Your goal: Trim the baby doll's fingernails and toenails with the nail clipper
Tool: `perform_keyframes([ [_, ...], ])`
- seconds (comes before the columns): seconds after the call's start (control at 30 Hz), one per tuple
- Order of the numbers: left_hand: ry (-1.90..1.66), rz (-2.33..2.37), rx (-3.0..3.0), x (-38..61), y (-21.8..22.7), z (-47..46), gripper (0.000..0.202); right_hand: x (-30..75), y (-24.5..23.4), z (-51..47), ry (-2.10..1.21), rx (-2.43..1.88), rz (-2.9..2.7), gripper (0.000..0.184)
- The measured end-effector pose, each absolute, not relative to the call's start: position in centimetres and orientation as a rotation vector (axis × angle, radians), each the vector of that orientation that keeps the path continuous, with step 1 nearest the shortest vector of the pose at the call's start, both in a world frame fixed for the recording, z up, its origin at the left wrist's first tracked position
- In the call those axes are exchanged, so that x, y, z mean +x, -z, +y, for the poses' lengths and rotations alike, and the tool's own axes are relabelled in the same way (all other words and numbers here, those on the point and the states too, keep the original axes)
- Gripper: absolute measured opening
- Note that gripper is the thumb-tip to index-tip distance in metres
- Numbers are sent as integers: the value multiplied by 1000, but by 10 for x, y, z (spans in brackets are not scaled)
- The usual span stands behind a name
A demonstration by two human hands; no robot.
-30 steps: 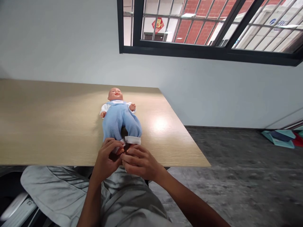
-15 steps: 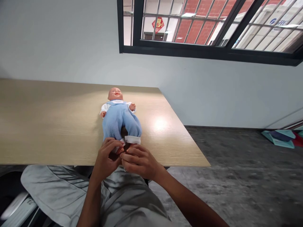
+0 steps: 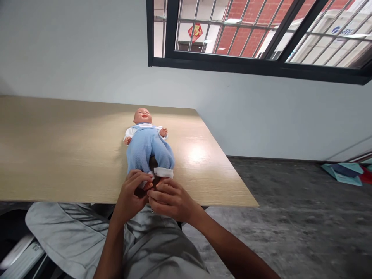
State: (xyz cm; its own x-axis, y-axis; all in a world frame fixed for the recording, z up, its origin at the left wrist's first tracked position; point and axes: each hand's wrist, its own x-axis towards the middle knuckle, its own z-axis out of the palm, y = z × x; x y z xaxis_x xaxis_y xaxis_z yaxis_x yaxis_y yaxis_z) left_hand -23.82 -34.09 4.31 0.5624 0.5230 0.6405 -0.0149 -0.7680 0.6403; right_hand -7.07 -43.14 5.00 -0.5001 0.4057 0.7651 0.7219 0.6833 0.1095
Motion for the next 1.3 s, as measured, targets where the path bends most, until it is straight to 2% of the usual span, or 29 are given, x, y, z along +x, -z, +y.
perform_keyframes([
  [0.33,-1167,409,2200,-239,-40,-342,22,-71,-47,-431,565,-864,-2142,12],
  [1.03,-1154,418,2187,-240,-39,-342,32,-83,-44,-435,504,-935,-2098,10],
  [1.3,-961,308,2292,-250,-40,-334,53,-87,-31,-439,528,-1028,-2035,13],
])
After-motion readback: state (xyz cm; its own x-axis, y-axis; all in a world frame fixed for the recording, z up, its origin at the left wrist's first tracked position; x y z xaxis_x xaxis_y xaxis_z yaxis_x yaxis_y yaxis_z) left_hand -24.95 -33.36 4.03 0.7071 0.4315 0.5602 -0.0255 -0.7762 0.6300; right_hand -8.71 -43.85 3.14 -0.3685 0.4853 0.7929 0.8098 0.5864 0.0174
